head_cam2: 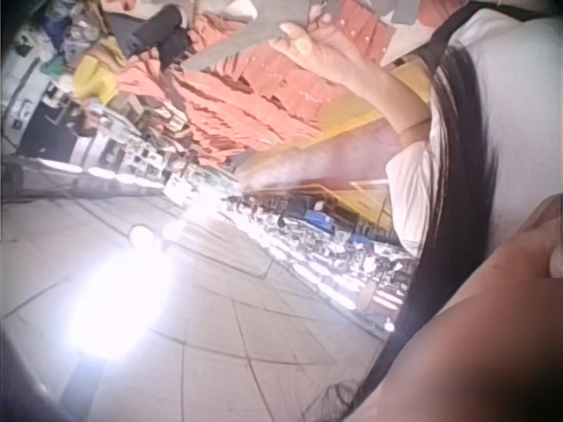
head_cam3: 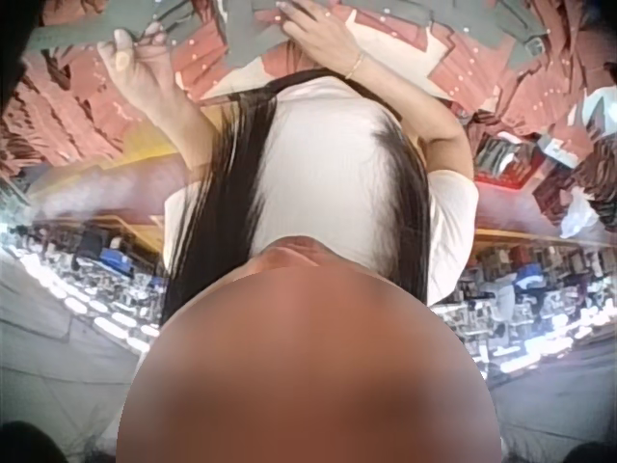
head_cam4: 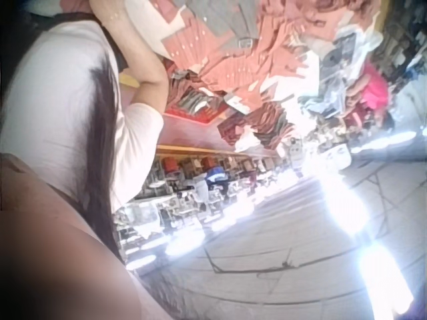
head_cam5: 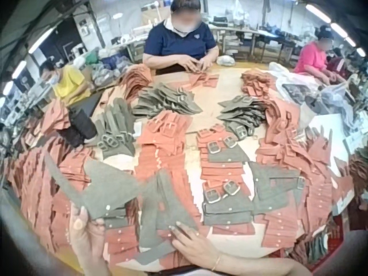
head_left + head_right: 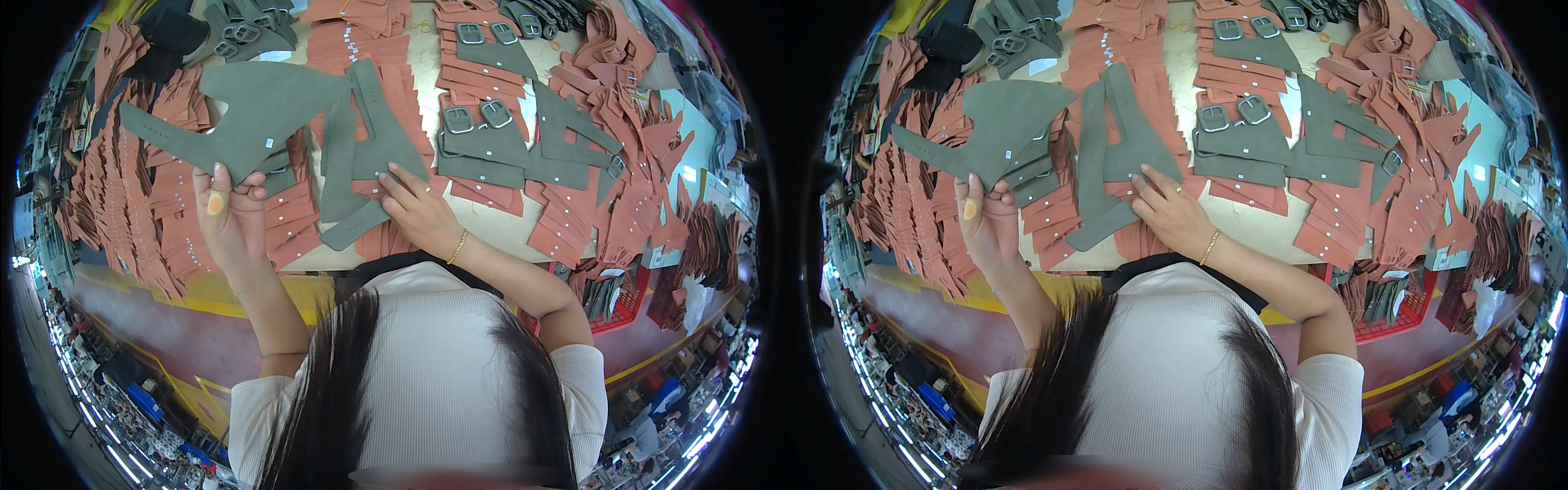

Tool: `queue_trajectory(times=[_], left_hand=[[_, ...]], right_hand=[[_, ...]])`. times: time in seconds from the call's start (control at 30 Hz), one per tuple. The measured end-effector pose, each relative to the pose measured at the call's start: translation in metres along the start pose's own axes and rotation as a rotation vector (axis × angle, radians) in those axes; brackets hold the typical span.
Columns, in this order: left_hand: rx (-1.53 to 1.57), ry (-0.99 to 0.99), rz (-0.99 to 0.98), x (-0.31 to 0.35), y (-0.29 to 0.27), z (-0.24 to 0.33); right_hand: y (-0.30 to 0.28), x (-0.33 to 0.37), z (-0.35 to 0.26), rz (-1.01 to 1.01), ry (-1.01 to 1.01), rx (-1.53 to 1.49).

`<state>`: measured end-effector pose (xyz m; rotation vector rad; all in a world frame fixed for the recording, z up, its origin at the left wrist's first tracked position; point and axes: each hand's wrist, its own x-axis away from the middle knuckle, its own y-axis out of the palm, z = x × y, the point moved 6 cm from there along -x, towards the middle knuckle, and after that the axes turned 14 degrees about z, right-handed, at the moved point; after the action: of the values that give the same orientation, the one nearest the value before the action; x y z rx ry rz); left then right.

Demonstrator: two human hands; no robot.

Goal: The person sorts and stacks pre-cut fabric pieces with metal buckles on a table. They pick up individual pieces, align them, and place them into neat piles, occasionally moving between different color groups.

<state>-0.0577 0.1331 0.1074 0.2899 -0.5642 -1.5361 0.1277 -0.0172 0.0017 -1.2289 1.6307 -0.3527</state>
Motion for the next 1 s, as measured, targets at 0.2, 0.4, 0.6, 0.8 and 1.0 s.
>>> queue_trajectory(times=[0.2, 0.4, 0.6, 0.8, 1.0], left_hand=[[-0.01, 0.0, 0.005, 0.003, 0.006, -0.004], [-0.012, -0.014, 0.011, 0.003, 0.008, -0.005], [-0.019, -0.024, 0.023, 0.002, 0.005, -0.007], [0.001, -0.031, 0.019, 0.001, 0.005, -0.01], [0.004, -0.045, -0.019, 0.001, 0.013, -0.015]], right_hand=[[0.001, -0.008, 0.001, -0.036, -0.014, 0.056], [-0.001, -0.011, 0.002, -0.06, -0.086, 0.091], [-0.001, -0.007, 0.003, -0.077, -0.113, 0.087], [0.0, -0.006, 0.003, -0.095, -0.108, 0.09], [-0.001, -0.009, 0.004, -0.055, -0.11, 0.085]])
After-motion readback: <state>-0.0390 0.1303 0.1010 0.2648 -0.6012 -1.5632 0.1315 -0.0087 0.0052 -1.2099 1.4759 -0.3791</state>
